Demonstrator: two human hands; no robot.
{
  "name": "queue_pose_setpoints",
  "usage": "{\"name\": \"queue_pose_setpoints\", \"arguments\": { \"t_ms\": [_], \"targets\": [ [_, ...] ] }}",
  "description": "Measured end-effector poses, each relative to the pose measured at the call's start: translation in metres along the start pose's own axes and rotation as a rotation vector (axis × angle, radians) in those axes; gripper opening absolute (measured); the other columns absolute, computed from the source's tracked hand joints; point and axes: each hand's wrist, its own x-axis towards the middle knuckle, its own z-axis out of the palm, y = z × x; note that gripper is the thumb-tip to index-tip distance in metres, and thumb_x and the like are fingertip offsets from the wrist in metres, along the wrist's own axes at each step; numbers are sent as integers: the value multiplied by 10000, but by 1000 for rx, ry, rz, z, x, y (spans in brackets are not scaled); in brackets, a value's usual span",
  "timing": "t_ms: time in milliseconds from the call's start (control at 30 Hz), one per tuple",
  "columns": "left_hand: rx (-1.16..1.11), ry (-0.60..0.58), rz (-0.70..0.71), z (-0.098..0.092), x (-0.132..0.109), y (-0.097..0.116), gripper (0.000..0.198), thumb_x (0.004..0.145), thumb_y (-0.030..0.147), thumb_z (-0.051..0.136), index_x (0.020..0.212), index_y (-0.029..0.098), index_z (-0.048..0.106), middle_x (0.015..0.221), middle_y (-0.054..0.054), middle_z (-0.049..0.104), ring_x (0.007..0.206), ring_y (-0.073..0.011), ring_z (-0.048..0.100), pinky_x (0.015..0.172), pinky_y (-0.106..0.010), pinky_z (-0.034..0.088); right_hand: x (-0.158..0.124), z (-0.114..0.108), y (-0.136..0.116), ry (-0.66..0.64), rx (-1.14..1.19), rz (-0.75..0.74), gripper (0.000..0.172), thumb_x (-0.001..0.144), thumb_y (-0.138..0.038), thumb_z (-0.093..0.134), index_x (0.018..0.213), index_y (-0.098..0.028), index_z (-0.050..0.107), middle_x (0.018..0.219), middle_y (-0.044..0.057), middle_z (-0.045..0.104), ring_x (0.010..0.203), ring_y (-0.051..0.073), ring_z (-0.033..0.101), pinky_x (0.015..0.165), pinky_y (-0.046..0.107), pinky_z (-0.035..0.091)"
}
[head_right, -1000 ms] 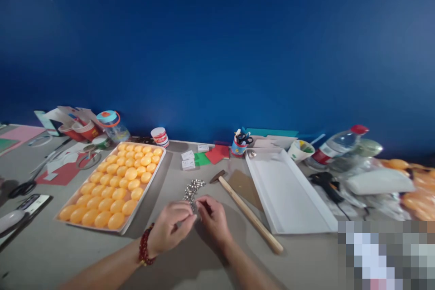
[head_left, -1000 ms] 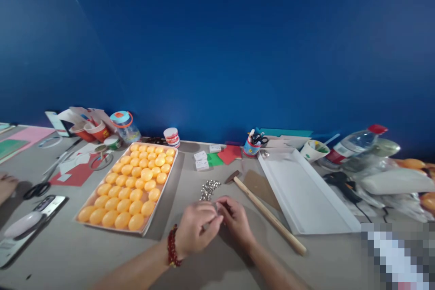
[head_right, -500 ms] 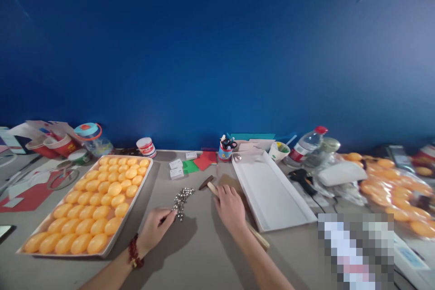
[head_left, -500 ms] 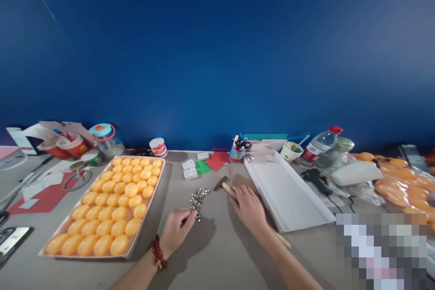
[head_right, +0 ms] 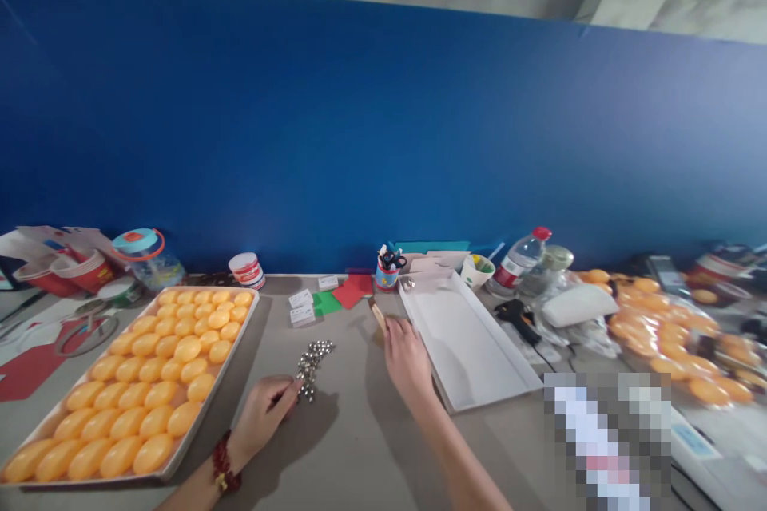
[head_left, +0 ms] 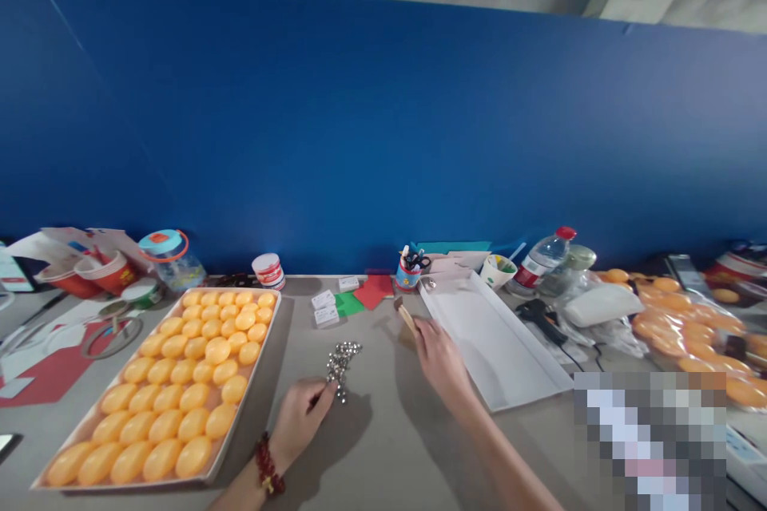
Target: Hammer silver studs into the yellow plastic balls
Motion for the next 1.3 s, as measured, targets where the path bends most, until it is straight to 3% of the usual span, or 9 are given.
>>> {"name": "queue_pose_setpoints", "arguments": {
  "t_ms": [267,400,567,733,900,1000,1167,1300],
  "targets": [
    [-19,-4,-20,-1,0,1,501,946,440,374,515,182,382,498,27,417,513,-124,443,554,-243,321,-1,10,18,-6,93,102,328,900,-236,394,1170,-153,561,948,95,708,754,205,679,674,318,541],
    [-27,-10,-22,1,0,-3,501,947,435,378,518,176,404,501,27,429,514,-118,446,557,-233,325,-5,14,19,-33,71,127,387,812,-231,507,1191,-148,517,1021,106,692,914,236,673,766,344,539],
    [-27,1,-9,2,0,-6,510,948,413,394,501,168,419,492,28,432,505,-104,445,556,-222,318,-6,12,15,-82,9,129,297,816,-170,463,1108,-166,509,935,85,675,870,228,663,749,329,520],
    [-28,-1,-12,1,0,-2,509,949,395,401,496,165,435,487,25,440,507,-105,450,549,-223,312,-5,7,3,-91,-78,116,284,798,-109,454,1062,-157,549,1026,131,614,884,255,607,798,370,479],
    [-32,3,-27,1,2,-1,521,949,403,394,487,166,426,477,24,436,505,-108,456,545,-224,309,-6,-3,-3,-93,-252,47,257,815,-89,469,998,-176,627,955,106,620,941,282,556,888,410,425],
    [-16,-11,-21,2,2,-5,512,950,408,388,498,168,417,491,25,433,515,-111,454,553,-228,309,4,-4,-12,-103,-299,-25,291,857,-128,472,1096,-172,631,1065,112,631,984,273,550,905,391,423],
    [-22,-10,-22,3,2,-7,498,947,416,391,513,173,401,499,27,430,520,-112,445,557,-232,306,40,26,-37,-232,-264,-220,358,919,-264,470,1257,-233,582,1381,78,519,1216,255,469,1012,364,361],
    [-32,-10,-30,1,1,-3,509,951,416,379,505,172,398,491,28,420,515,-112,446,555,-234,305,63,61,-42,-240,-319,-161,449,919,-413,491,1313,-206,549,1418,107,496,1271,285,426,1043,405,306]
  ]
}}
